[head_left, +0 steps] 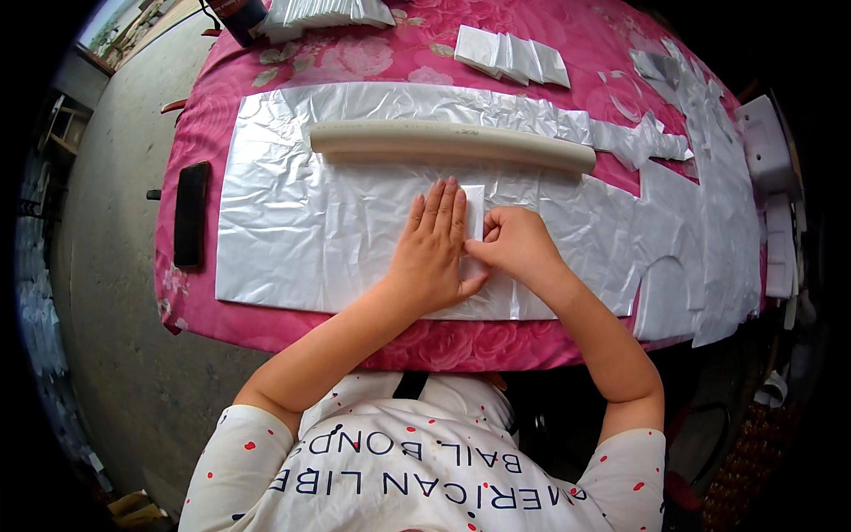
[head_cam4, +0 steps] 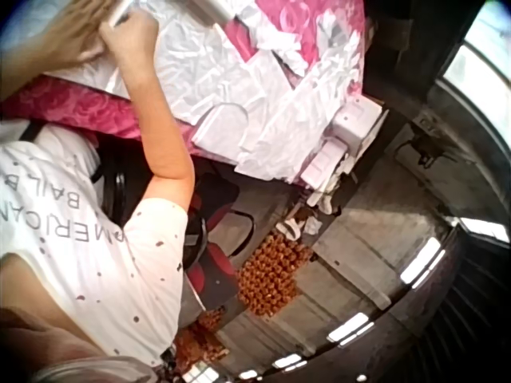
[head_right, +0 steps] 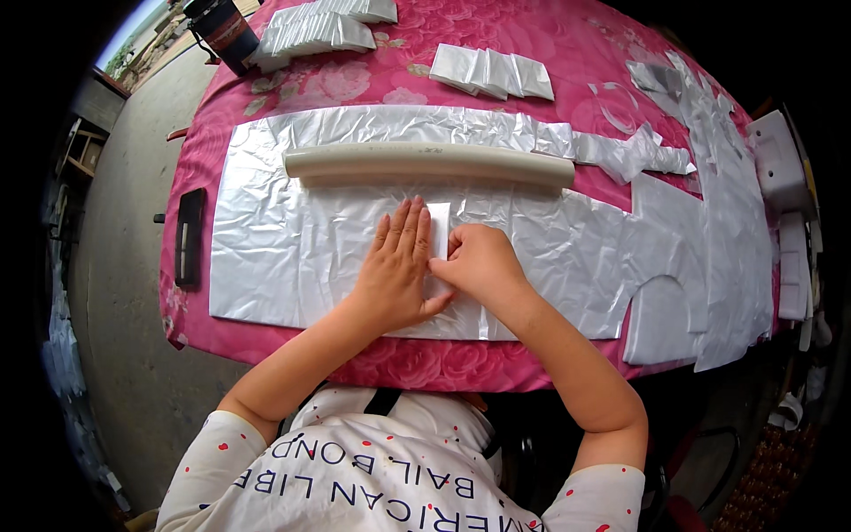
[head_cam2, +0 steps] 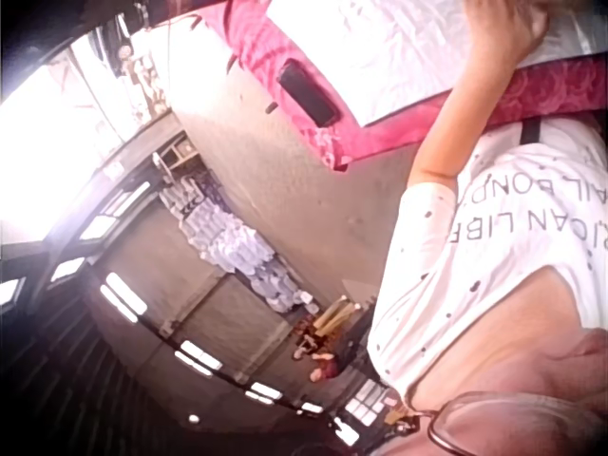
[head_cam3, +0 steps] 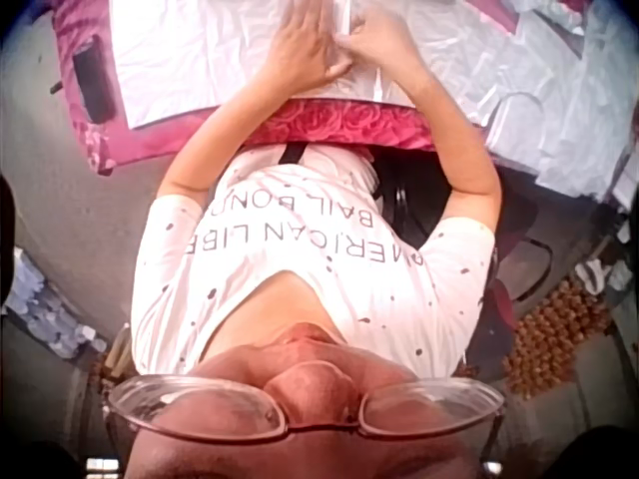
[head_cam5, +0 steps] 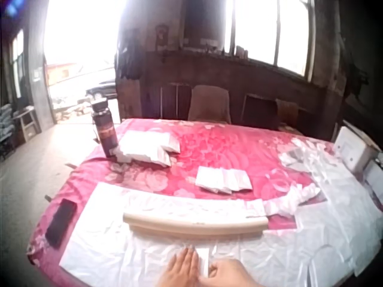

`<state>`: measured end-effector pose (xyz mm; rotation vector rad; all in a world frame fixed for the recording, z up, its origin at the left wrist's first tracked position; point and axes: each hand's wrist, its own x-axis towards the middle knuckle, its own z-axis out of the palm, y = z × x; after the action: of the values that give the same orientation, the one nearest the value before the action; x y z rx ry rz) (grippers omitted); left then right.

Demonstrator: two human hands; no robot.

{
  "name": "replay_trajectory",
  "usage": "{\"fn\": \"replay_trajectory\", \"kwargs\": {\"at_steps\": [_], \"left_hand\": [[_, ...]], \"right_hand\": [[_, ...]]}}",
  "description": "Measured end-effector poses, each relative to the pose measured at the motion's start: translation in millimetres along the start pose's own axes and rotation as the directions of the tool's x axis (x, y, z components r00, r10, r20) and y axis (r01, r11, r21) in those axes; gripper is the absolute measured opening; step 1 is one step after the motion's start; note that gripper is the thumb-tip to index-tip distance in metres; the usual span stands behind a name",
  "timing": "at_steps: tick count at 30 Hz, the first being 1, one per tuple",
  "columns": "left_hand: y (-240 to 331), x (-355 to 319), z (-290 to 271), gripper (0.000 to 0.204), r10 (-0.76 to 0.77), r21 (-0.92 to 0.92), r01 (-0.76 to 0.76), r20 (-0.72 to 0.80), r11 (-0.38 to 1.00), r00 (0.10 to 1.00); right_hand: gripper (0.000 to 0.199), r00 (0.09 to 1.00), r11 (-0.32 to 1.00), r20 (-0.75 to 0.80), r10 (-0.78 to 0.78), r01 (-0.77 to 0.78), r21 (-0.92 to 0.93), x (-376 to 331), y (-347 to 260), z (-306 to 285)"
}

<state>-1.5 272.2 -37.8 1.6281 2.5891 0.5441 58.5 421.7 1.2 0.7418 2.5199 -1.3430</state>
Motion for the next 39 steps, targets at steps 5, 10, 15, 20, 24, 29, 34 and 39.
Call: {"fn": "replay_trajectory", "kwargs": {"at_steps": [5,10,15,20,24,29,34,39], "left_hand": [[-4,-4,-1,0.104,0.032,-0.054,-0.034,-0.044,0.998,0.999],[-13,-27,-22,0.082,-0.030,-0.351,-0.073,-0.279,0.934,0.960],[-6,-79,-55,0.043,0.015,-0.901,0.355,0.370,0.248,0.929],[-26,-166,-69,0.025,0.058,-0.541,0.829,0.832,-0.139,0.552],[-24,-220,-54,0.026,-0.412,-0.574,0.664,0.815,-0.479,0.407],[-17,-233,-43,0.020,-0.533,-0.666,0.439,0.746,-0.604,0.399],[-28,-230,-53,0.007,-0.616,-0.741,0.664,0.569,-0.098,0.545],[-27,-169,-116,0.008,-0.185,-0.303,0.241,0.203,0.922,0.962]], "right_hand": [[0.021,1.000,0.968,0.011,-0.025,0.027,-0.248,-14,-5,-16],[0.026,0.940,0.838,-0.099,-0.328,0.240,-0.490,-27,-2,-18],[0.046,0.675,0.615,-0.133,-0.726,0.549,-0.567,3,-9,14],[0.064,0.758,0.688,-0.093,-0.645,0.524,-0.502,15,-16,70],[0.065,0.751,0.696,0.036,-0.659,0.627,-0.351,-19,-44,130],[0.066,0.674,0.662,0.222,-0.705,0.737,-0.136,-59,-66,192],[0.064,0.666,0.671,0.387,-0.638,0.727,-0.145,-77,-75,180],[0.035,0.445,0.354,0.240,-0.863,0.870,-0.344,-62,-71,129]]}}
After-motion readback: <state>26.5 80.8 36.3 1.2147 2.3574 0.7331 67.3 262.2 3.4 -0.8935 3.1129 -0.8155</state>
